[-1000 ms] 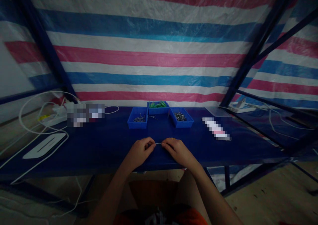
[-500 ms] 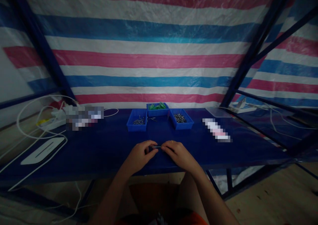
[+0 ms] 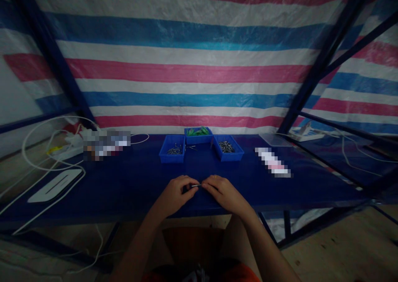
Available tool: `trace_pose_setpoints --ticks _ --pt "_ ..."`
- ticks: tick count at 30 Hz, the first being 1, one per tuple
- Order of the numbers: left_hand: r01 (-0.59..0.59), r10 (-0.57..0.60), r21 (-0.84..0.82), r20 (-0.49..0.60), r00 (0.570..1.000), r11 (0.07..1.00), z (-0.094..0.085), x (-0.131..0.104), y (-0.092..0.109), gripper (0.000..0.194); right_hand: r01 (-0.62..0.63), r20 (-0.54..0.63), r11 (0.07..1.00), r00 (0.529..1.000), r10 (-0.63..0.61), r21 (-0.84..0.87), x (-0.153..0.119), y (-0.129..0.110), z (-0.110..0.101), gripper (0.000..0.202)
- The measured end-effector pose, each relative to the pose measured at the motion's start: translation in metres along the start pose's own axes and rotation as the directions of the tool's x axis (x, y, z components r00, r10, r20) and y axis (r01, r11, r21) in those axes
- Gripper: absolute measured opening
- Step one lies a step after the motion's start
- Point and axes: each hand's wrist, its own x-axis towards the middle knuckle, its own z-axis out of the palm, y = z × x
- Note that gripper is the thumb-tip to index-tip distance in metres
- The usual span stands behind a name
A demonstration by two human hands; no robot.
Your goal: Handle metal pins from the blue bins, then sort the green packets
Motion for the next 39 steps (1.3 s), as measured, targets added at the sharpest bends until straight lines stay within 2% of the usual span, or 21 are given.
trace_pose_setpoints --ticks 6,13,18,22,26,31,34,39 --pt "-0.074 0.074 -0.057 0.007 0.997 0.996 -0.0011 -0.0004 0.0013 0.018 0.008 0.013 1.0 1.0 -0.008 -0.007 0.0001 0.0001 0.0004 0.025" --pt "0.036 -0.037 -0.061 -0.013 0.999 0.998 -0.0003 -0.002 0.0021 0.013 -0.036 -0.02 0.999 0.999 0.036 0.025 -0.0006 -0.0018 0.0001 0.02" --pt "0.108 -0.11 -0.055 -0.019 0.994 0.993 0.0021 0.0012 -0.0029 0.018 -0.069 -0.032 0.995 0.997 0.071 0.07 0.0 -0.0032 -0.0015 0.019" --pt "0.112 -0.112 -0.031 0.007 0.994 0.993 0.0047 0.0023 -0.0048 0.016 -0.092 -0.024 0.994 0.995 0.093 0.062 -0.0002 -0.0049 -0.0021 0.018" --pt "0.084 -0.085 0.035 0.04 0.996 0.996 0.0074 0.0021 -0.0058 0.011 -0.052 0.015 0.999 0.999 0.052 0.001 0.0004 -0.0064 -0.0015 0.017" --pt "0.089 -0.093 0.063 0.057 0.994 0.994 0.008 0.0019 -0.0063 0.013 -0.009 0.016 1.0 1.0 0.01 -0.03 0.0018 -0.0051 0.0008 0.02" --pt "0.098 -0.1 0.036 0.045 0.994 0.994 0.0077 0.0018 -0.0054 0.018 -0.035 -0.007 0.999 0.999 0.035 0.012 0.0012 -0.0033 0.0008 0.02" --pt "0.106 -0.107 -0.036 -0.005 0.994 0.994 0.0041 0.0008 0.0006 0.026 -0.106 -0.119 0.99 0.986 0.117 0.092 -0.0011 -0.0009 -0.0013 0.018"
